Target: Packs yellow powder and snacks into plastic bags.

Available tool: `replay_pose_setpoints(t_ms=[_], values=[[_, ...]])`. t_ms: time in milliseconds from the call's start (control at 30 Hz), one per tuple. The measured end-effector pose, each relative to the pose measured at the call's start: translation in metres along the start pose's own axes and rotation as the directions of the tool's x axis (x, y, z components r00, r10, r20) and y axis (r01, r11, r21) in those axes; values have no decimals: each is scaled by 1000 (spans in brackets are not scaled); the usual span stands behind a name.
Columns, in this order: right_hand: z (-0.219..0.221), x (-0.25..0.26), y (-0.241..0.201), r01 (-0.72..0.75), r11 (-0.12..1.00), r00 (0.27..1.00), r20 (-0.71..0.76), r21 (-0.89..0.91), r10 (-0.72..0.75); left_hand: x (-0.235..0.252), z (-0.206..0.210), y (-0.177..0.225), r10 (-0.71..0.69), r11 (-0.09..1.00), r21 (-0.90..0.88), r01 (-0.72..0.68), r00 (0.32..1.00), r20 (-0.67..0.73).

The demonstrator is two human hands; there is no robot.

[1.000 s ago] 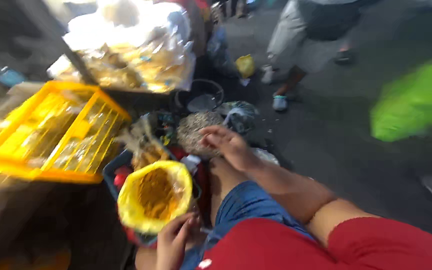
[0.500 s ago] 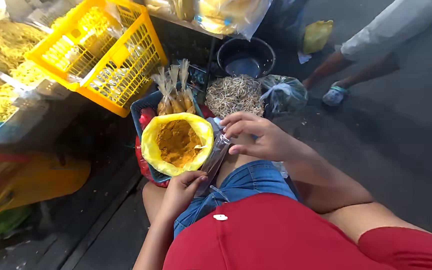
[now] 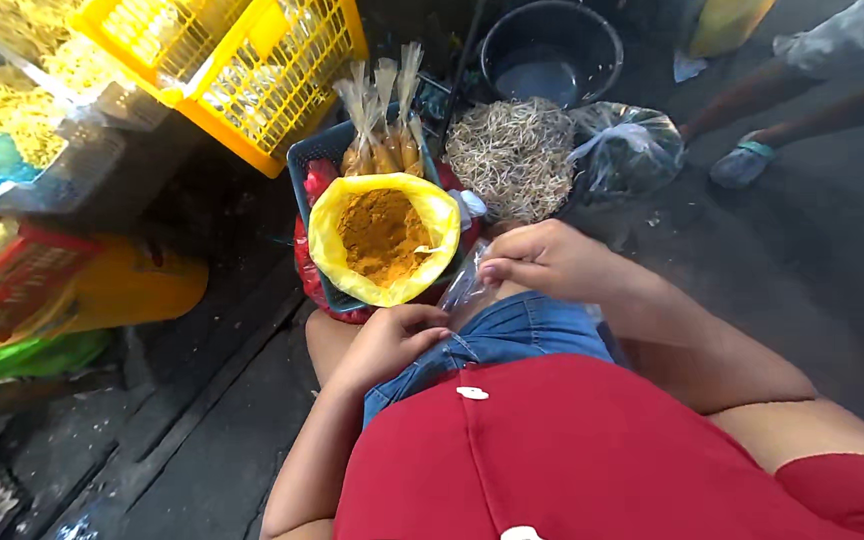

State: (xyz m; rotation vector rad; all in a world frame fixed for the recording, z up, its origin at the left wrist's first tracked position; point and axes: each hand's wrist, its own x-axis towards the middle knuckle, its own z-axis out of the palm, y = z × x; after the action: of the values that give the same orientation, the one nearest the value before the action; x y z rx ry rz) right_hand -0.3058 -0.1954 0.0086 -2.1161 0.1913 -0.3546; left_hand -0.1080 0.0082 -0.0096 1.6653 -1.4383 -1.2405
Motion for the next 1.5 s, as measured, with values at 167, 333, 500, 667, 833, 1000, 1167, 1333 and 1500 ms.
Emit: replay_pose_setpoints(t_ms=[167, 333, 500, 667, 833, 1000, 1167, 1333, 1500], values=[[9, 11, 6, -78, 997, 980, -184, 18, 80, -2, -3, -13, 62, 994, -88, -64, 998, -20], [10, 23, 32, -317, 944, 948, -45, -95, 314, -27, -25, -52, 162, 871, -393, -294, 928, -337], [58, 45, 36, -327, 936, 945, -31, -130, 326, -25, -21, -55, 185, 463, -731, -501, 861, -473], [81, 62, 40, -300, 947, 954, -26, -113, 299, -28, -8, -49, -10, 306, -834, -460, 874, -485], [84, 72, 50, -318, 930, 945, 20, -184, 327, -37, -12, -51, -54, 306, -839, -450, 872, -487], [89, 77, 40, -397, 880, 917, -60, -261, 396, -35, -17, -53, -125, 844, -477, -246, 774, -621], [101, 78, 51, -355, 906, 934, -115, -229, 337, -34, -18, -71, 8, 984, 132, 116, 720, -694], [113, 77, 56, -363, 921, 931, -105, -141, 351, -30, -14, -72, 120, 948, 286, 142, 672, -731], [101, 83, 54, -494, 848, 842, -140, 192, 522, -23, -15, -73, 24, 881, 346, 324, 700, -714]])
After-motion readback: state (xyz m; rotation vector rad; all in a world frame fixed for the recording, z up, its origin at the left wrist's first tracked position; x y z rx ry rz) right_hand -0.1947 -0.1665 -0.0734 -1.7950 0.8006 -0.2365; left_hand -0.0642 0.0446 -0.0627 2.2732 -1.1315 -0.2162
